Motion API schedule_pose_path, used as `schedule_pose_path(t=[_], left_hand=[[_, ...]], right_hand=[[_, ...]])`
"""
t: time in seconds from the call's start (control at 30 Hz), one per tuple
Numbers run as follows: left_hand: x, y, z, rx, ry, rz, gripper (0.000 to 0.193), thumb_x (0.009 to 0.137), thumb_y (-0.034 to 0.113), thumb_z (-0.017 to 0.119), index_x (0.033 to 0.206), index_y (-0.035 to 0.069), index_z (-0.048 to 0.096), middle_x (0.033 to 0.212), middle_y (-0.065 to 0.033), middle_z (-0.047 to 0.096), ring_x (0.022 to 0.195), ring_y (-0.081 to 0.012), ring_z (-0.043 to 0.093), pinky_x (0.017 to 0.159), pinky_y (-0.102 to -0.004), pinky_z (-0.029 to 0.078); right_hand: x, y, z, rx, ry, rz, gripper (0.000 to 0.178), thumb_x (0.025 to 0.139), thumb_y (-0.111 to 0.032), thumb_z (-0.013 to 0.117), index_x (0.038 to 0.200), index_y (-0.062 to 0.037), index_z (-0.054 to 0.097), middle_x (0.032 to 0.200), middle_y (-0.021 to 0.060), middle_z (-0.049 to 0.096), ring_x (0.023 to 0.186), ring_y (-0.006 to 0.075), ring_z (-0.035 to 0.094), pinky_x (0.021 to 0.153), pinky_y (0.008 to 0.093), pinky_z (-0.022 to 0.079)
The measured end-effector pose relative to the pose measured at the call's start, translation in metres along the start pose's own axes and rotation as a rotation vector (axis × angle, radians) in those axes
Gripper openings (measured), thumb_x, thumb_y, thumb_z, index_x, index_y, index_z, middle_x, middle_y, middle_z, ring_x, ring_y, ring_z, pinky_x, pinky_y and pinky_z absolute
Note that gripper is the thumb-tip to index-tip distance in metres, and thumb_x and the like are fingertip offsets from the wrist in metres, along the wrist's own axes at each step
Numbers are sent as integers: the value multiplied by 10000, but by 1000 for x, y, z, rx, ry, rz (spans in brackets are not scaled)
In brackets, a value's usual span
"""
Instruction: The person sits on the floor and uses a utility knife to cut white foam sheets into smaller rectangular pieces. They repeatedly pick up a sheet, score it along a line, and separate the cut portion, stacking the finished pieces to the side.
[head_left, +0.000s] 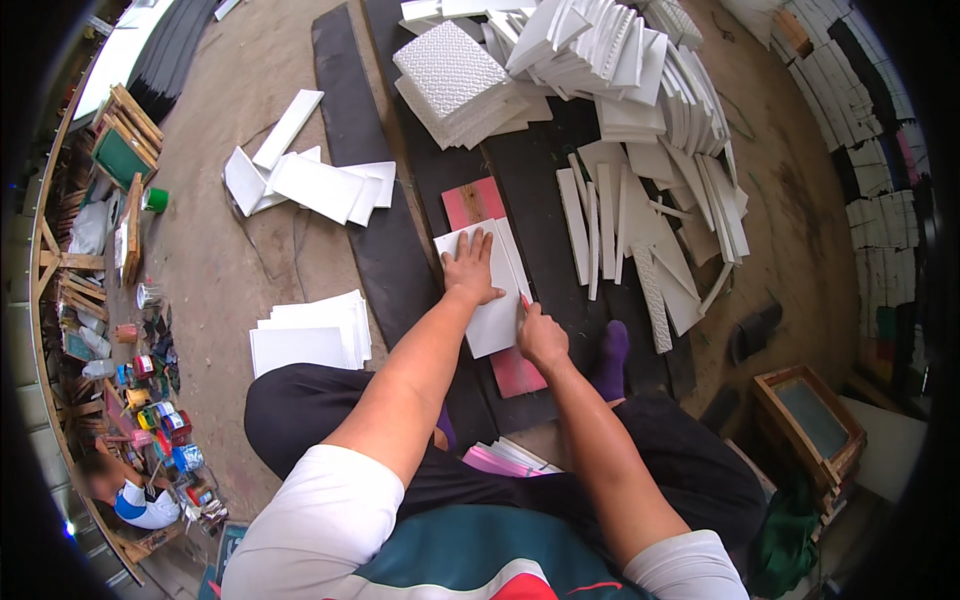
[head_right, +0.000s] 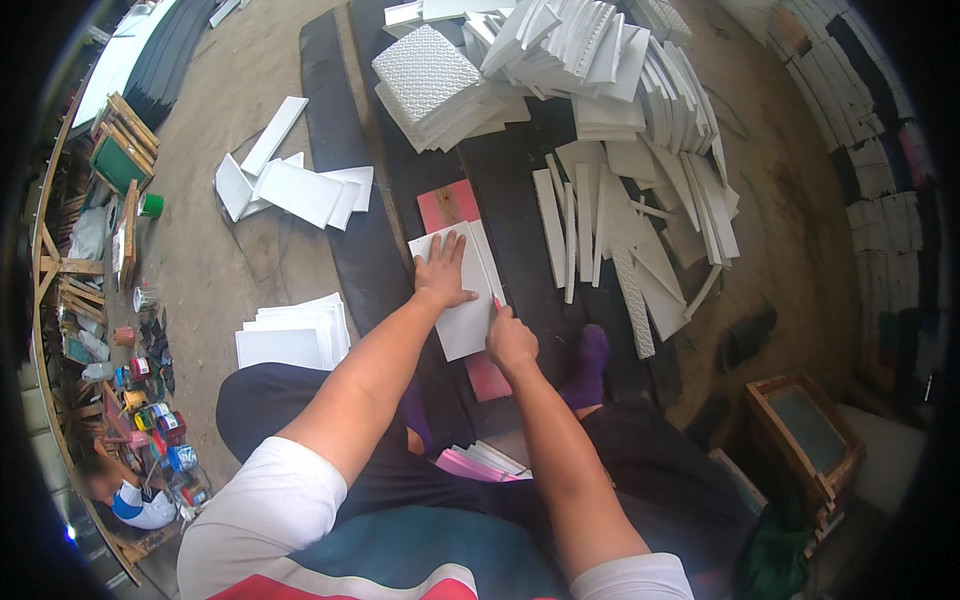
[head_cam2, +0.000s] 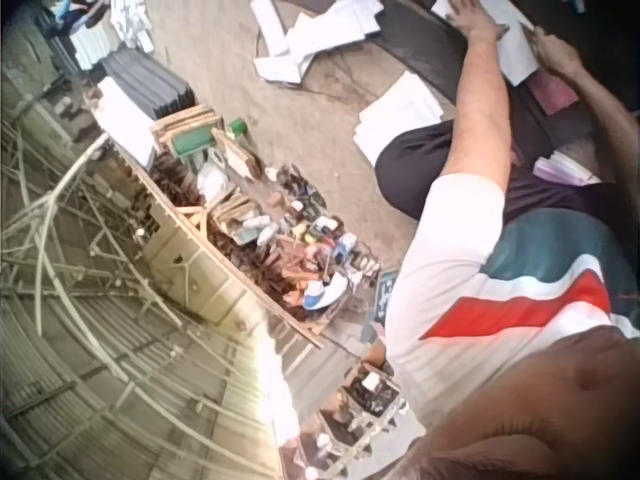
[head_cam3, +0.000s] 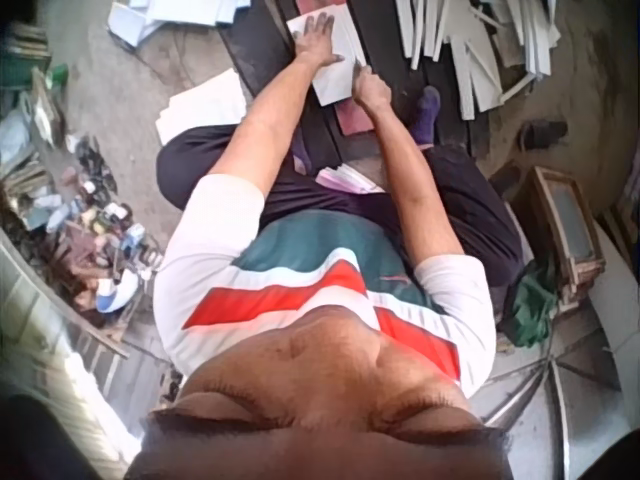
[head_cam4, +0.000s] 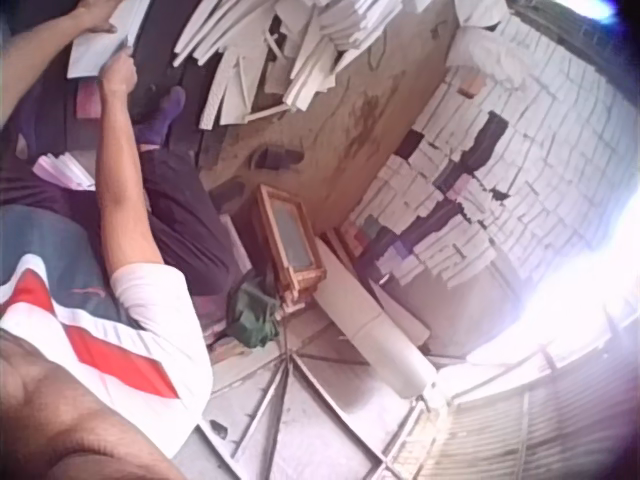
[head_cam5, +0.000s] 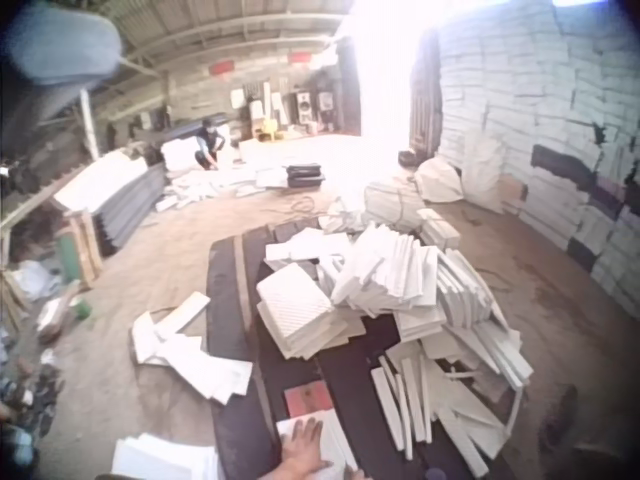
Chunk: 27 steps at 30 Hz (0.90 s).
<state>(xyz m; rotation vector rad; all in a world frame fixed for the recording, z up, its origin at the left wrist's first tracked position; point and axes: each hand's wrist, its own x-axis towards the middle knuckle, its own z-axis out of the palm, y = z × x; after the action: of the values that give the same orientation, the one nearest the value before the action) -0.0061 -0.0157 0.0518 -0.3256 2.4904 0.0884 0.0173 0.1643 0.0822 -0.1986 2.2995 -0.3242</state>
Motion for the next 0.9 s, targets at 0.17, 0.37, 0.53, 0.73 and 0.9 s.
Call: schedule_pose_path(t=[0.17, 0.37, 0.53, 0.73, 0.9], left_hand=[[0, -1, 2, 7, 0, -9, 1320, 752, 680, 807, 1698, 151, 54, 1775, -48, 61, 1629, -312, 68, 1164, -615, 344], [-1, 0, 2, 2, 3, -8, 1319, 750, 677, 812, 1698, 156, 57, 1776, -48, 59, 1631, -311, 69, 1162, -615, 343], [1, 0, 6, 6, 16, -5, 1324, 748, 680, 812, 1697, 153, 55, 1776, -52, 57, 1630, -318, 62, 1158, -617, 352], [0, -3, 2, -21, -15, 1, 1286, 790, 658, 789, 1698, 144, 37, 1778, -36, 31, 1630, -314, 27, 1189, -631, 312], [-3, -2, 1, -20, -14, -1, 1293, 785, 665, 790, 1698, 151, 34, 1779, -29, 19, 1632, -309, 15, 1192, -632, 305]], right_hand=[[-28, 31, 25, -2, -5, -22, 277, 967, -150, 482, 1188, 15, 510, 1057, 356, 718, 1026, 512, 714, 930, 599, 545], [-62, 53, 35, -23, -47, 11, 302, 1011, -183, 449, 1243, 2, 508, 1077, 340, 728, 1040, 493, 725, 929, 581, 559], [-81, 83, 53, -9, -7, -13, 230, 997, -198, 487, 1156, -31, 499, 983, 349, 717, 955, 536, 705, 859, 622, 540], [-53, 98, 32, 286, 256, -106, 336, 994, -302, 582, 1228, -65, 536, 995, 244, 737, 955, 457, 715, 838, 552, 535], [16, 62, 29, 587, 366, -71, 441, 847, -361, 801, 1121, -33, 692, 1011, 221, 743, 1009, 394, 721, 872, 462, 534]])
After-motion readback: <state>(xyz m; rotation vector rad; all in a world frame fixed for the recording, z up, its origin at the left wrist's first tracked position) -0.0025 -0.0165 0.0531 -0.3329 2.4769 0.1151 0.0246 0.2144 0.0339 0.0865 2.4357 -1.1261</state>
